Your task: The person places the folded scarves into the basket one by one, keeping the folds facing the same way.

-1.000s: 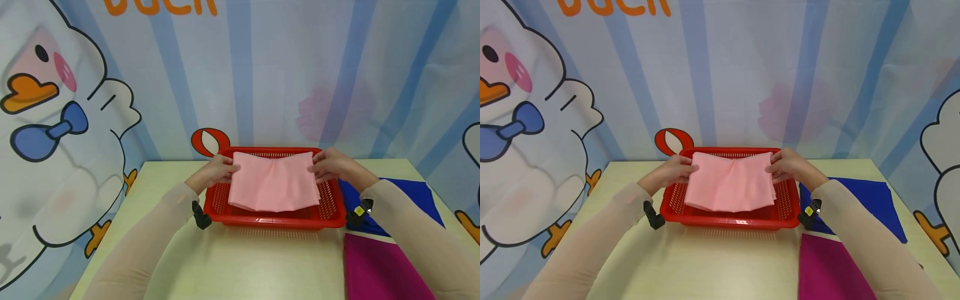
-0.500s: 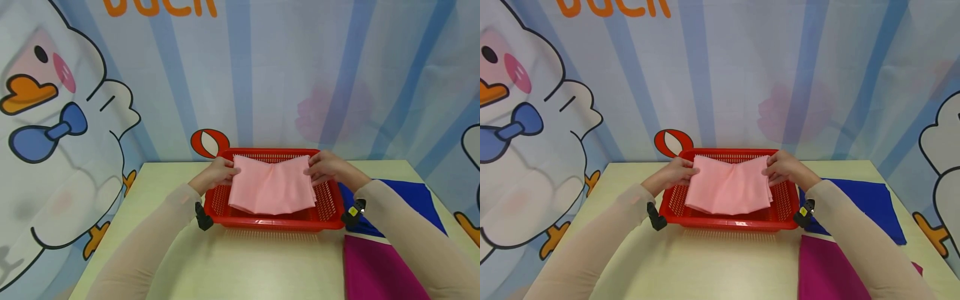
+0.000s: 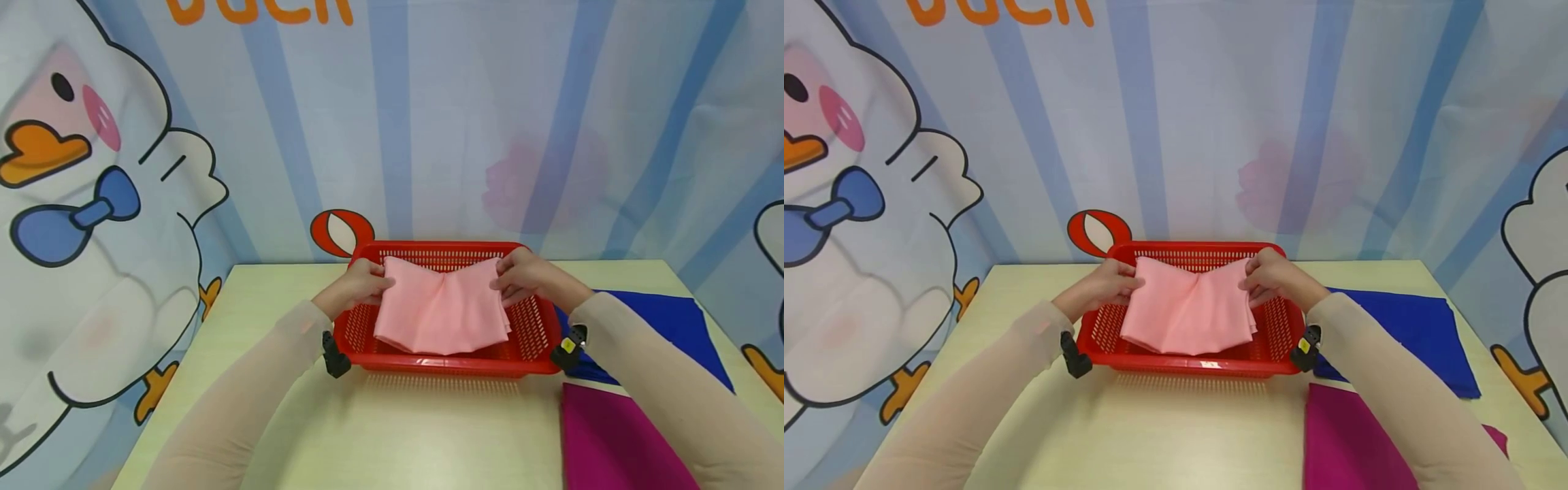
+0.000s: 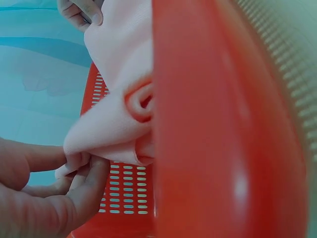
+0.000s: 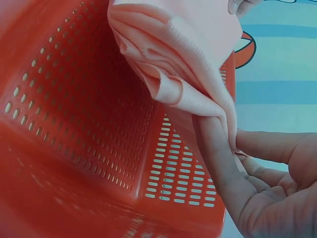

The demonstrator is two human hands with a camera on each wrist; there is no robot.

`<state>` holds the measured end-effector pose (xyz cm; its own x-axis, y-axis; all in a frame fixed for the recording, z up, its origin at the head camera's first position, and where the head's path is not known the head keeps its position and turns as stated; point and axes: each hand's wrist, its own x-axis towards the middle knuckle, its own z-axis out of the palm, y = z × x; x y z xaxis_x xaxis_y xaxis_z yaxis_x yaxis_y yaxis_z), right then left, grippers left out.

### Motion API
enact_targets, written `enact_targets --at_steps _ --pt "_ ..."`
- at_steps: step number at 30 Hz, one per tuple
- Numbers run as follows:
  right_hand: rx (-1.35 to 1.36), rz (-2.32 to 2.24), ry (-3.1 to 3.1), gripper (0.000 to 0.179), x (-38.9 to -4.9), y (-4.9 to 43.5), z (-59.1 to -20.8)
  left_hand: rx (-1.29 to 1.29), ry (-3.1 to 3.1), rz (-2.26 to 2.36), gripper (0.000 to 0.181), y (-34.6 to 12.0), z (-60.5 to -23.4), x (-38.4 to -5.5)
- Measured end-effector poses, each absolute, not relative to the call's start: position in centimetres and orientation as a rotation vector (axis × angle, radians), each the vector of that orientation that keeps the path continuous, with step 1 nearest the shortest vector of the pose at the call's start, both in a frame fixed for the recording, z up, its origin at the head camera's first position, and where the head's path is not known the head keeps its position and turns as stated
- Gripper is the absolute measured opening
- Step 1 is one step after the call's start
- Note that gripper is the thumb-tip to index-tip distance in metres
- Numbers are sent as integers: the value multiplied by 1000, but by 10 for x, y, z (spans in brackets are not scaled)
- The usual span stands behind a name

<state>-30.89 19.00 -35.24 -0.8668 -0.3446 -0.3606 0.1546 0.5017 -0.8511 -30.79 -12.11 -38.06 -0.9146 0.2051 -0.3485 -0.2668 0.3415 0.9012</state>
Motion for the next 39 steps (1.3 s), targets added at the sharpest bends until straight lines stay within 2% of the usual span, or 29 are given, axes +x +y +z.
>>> enact_targets --at_steps 3,7,10,13,26,39 --pt "-155 -1345 2250 39 -309 189 -354 -41 2216 1582 50 -121 -381 -307" --pt "-145 -1340 2220 12 -309 189 -353 -36 2218 1584 52 -121 -381 -306" --pt "-136 -1340 2219 34 -309 190 -350 -57 2231 1612 50 -121 -379 -307" --pt "-130 -1325 2253 40 -309 192 -346 -81 2234 1646 49 -123 -375 -309" --pt "-208 -1288 2332 38 -303 200 -343 -91 2211 1757 45 -136 -369 -308" --pt "-287 -1262 2406 42 -287 209 -337 21 2499 1686 37 -153 -369 -304"
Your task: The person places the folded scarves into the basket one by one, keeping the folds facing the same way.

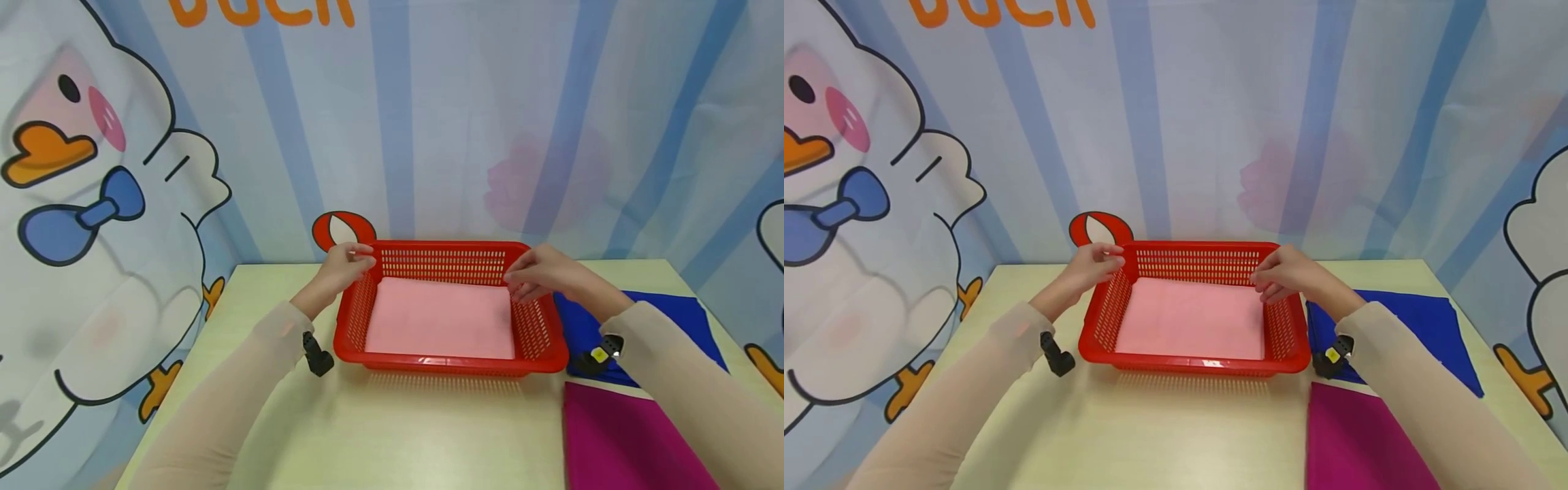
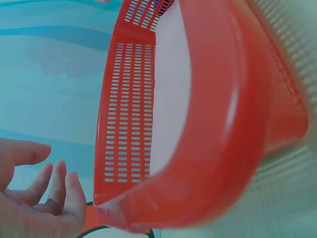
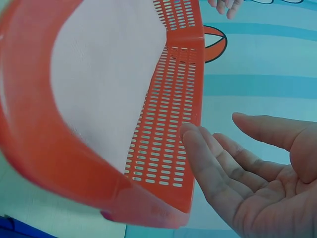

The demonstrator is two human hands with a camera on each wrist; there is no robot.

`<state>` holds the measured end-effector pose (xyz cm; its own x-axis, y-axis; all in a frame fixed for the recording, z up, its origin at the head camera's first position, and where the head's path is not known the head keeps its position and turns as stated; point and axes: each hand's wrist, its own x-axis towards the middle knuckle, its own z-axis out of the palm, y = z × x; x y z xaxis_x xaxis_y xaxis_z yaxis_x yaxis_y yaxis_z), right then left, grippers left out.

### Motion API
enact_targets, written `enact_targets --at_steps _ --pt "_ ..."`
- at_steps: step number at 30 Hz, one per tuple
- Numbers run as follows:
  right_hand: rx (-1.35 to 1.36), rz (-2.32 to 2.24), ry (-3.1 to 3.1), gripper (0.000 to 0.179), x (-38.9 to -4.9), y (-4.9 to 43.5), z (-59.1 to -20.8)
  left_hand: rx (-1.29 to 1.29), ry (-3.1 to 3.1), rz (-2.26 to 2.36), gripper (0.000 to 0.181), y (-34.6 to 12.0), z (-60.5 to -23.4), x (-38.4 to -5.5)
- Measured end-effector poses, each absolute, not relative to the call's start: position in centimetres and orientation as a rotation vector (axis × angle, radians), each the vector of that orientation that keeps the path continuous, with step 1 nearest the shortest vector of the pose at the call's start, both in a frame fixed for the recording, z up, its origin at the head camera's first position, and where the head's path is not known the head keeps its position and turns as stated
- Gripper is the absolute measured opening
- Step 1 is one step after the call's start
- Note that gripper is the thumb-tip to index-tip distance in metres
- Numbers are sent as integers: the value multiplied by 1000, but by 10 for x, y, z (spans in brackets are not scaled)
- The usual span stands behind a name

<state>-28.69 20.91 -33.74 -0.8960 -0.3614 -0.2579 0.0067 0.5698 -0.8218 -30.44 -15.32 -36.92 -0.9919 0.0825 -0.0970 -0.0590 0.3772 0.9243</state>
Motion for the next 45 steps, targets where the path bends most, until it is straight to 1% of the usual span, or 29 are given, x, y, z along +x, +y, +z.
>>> enact_targets --at_steps 13,18,24,33,45 --pt "-359 -1343 2390 39 -271 221 -337 32 2620 1655 34 -163 -376 -302" --pt "-384 -1304 2428 38 -262 225 -335 24 2701 1579 34 -167 -379 -302" --pt "-422 -1266 2482 37 -250 227 -330 32 2746 1499 38 -175 -382 -302" --pt "-445 -1256 2543 33 -235 231 -329 -26 2669 1545 49 -176 -390 -305" --pt "-420 -1220 2616 29 -209 240 -331 -78 2658 1477 52 -176 -399 -302"
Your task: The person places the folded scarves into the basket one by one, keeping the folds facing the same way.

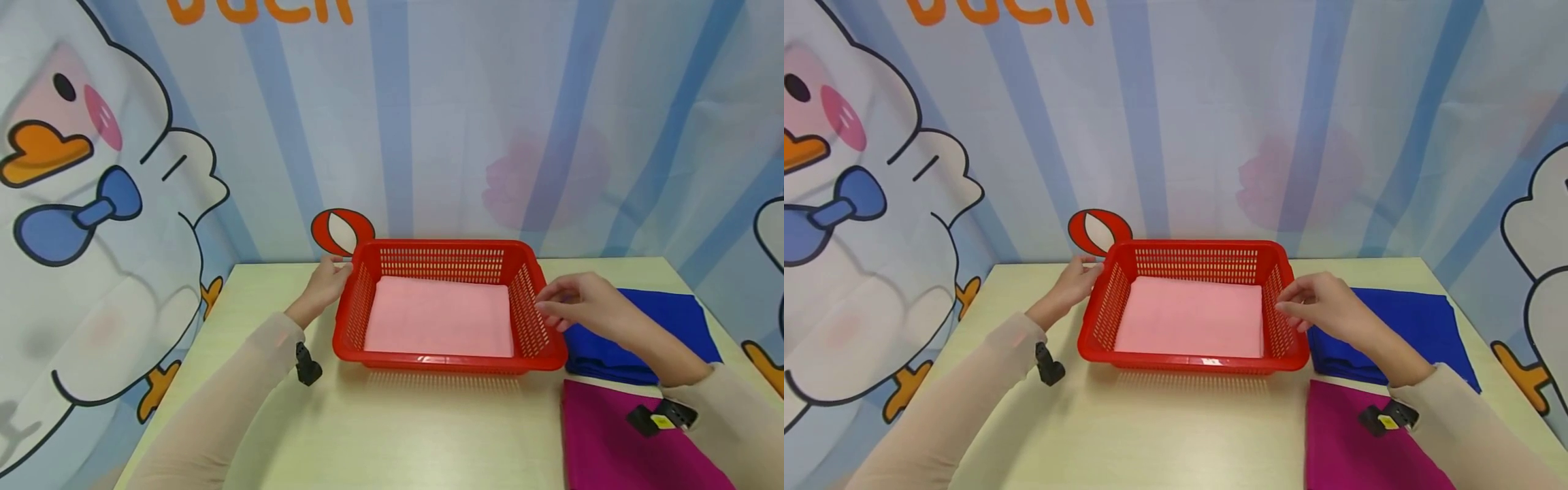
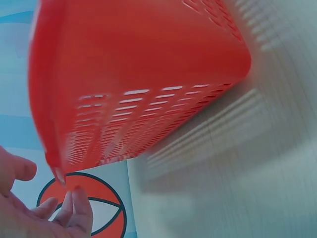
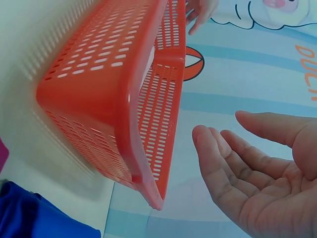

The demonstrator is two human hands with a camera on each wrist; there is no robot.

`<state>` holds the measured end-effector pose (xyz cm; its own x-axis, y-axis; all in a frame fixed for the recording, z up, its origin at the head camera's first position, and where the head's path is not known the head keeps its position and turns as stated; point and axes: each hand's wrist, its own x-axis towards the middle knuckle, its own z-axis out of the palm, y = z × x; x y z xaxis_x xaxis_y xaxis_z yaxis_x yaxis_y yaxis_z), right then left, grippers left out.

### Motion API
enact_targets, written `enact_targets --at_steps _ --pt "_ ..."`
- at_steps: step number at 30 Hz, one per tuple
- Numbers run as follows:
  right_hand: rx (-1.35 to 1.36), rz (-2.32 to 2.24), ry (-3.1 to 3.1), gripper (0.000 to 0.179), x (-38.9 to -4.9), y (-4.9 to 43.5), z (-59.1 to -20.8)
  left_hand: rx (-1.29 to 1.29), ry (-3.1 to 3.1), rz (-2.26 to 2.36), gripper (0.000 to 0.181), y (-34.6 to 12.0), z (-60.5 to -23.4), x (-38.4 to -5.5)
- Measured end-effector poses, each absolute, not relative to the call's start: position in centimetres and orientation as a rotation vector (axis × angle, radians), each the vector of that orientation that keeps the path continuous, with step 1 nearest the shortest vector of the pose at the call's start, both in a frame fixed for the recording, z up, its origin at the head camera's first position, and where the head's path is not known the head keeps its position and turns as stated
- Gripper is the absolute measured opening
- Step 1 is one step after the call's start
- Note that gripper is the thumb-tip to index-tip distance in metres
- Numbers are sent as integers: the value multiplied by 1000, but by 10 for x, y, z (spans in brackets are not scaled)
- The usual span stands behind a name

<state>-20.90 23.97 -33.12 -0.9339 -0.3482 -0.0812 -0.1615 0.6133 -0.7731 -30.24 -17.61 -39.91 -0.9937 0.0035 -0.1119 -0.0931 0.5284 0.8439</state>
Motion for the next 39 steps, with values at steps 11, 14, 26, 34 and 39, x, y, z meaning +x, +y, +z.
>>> enact_targets --at_steps 11,14,26,34,39 --pt "-434 -1143 2650 25 -182 250 -336 -91 2691 1425 47 -173 -410 -301" --pt "-451 -1160 2630 22 -174 252 -340 -89 2694 1439 46 -172 -412 -301" --pt "-480 -1222 2496 20 -154 258 -359 -29 2768 1378 42 -171 -413 -298" --pt "-467 -1232 2441 19 -146 259 -370 -26 2795 1359 41 -170 -414 -298" --pt "-411 -1246 2389 19 -140 263 -379 -21 2800 1355 41 -170 -414 -298"
